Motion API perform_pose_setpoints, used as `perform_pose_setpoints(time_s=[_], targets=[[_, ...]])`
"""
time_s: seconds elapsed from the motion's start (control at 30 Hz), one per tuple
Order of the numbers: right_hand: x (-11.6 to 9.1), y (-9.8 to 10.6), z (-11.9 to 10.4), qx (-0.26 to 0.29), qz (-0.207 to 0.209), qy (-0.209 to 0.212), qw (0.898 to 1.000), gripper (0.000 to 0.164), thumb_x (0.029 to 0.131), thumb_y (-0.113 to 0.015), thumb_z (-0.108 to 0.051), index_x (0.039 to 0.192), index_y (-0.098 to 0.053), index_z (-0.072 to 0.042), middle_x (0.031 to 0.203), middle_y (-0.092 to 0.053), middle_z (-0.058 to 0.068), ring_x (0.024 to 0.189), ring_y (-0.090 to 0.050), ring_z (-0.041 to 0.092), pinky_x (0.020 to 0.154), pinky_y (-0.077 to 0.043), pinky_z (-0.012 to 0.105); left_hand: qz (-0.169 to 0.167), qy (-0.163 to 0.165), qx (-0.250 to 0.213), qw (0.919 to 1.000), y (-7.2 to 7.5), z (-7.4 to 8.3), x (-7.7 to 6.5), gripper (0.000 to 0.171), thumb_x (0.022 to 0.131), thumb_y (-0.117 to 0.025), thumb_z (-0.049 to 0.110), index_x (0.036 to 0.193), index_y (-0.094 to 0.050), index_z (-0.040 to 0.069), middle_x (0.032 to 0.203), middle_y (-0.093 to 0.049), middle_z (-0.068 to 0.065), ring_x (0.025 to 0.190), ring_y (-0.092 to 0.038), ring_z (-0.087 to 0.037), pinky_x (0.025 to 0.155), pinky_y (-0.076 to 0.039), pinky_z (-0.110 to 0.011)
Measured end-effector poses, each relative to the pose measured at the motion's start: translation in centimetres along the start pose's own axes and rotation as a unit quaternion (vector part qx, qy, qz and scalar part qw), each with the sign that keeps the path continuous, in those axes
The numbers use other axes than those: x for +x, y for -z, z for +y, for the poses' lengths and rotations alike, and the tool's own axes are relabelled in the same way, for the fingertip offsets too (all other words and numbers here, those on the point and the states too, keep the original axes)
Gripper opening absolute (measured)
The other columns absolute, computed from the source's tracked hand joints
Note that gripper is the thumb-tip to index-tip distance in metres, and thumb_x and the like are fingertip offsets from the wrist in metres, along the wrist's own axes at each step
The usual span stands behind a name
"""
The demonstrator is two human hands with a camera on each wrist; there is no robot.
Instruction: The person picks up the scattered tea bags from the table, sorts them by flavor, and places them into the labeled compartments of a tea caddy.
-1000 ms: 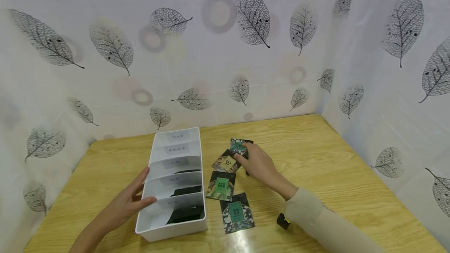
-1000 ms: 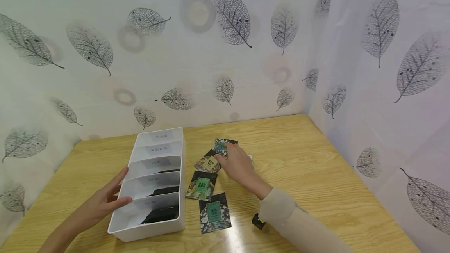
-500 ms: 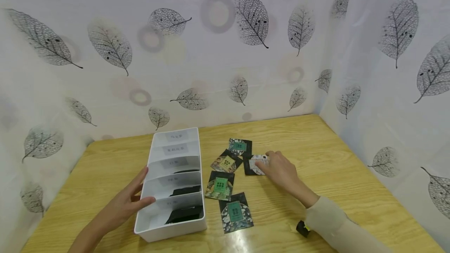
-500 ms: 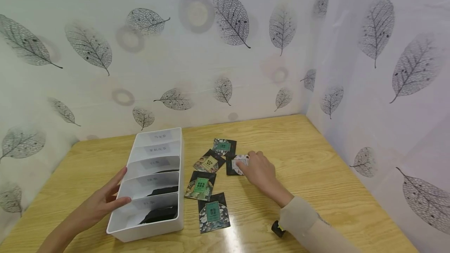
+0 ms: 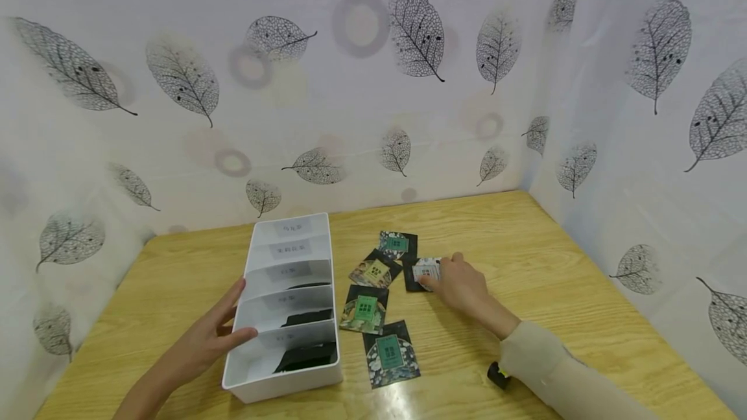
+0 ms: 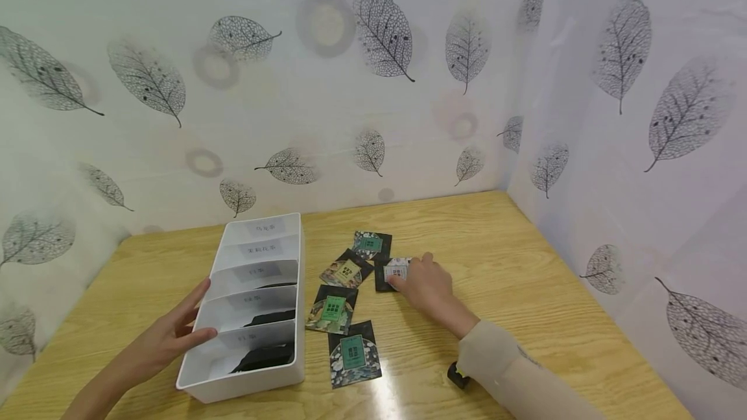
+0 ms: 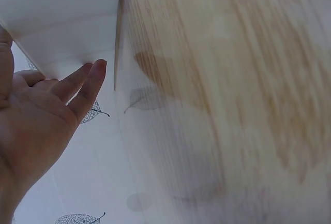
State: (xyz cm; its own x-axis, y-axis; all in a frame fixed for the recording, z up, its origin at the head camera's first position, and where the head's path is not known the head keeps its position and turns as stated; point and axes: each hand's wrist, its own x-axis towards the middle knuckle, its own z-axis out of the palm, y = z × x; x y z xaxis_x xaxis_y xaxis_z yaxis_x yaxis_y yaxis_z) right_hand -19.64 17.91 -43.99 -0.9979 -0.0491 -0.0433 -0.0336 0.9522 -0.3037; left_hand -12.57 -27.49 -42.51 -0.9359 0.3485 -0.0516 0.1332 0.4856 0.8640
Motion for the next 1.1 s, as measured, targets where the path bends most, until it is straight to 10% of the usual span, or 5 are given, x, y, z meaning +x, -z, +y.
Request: perform_pose_setpoints(time_s=[0.73, 1.1], targets=[[1.0, 1.0, 0.2, -0.032, -0.046, 0.163, 0.985, 0.039, 0.095, -0.073, -0.007, 0.134, -0.068, -0.003, 0.135, -0.061, 0.02, 0.12, -0.056, 0.042, 0.091, -0.052, 0.056, 0.003, 0.011, 0.0, 0.9999, -0.1, 0.0, -0.2, 0.093, 0.102, -0.068, 0.017, 0.166, -0.001, 0.009, 0.167, -0.009, -0.033, 0.135, -0.043, -0.057, 0.089, -0.054, -0.033], [0.6, 0.3, 0.4, -0.04, 0.013, 0.053, 0.998, 0.058, 0.094, -0.074, -0.049, 0.107, -0.07, 0.007, 0.105, -0.061, 0.024, 0.09, -0.059, 0.037, 0.074, -0.052, 0.052, 0.007, 0.007, 0.007, 0.9999, 0.0, -0.1, -0.1, 0.093, 0.101, -0.069, 0.018, 0.167, -0.002, 0.009, 0.165, -0.012, -0.034, 0.133, -0.048, -0.055, 0.088, -0.055, -0.032]])
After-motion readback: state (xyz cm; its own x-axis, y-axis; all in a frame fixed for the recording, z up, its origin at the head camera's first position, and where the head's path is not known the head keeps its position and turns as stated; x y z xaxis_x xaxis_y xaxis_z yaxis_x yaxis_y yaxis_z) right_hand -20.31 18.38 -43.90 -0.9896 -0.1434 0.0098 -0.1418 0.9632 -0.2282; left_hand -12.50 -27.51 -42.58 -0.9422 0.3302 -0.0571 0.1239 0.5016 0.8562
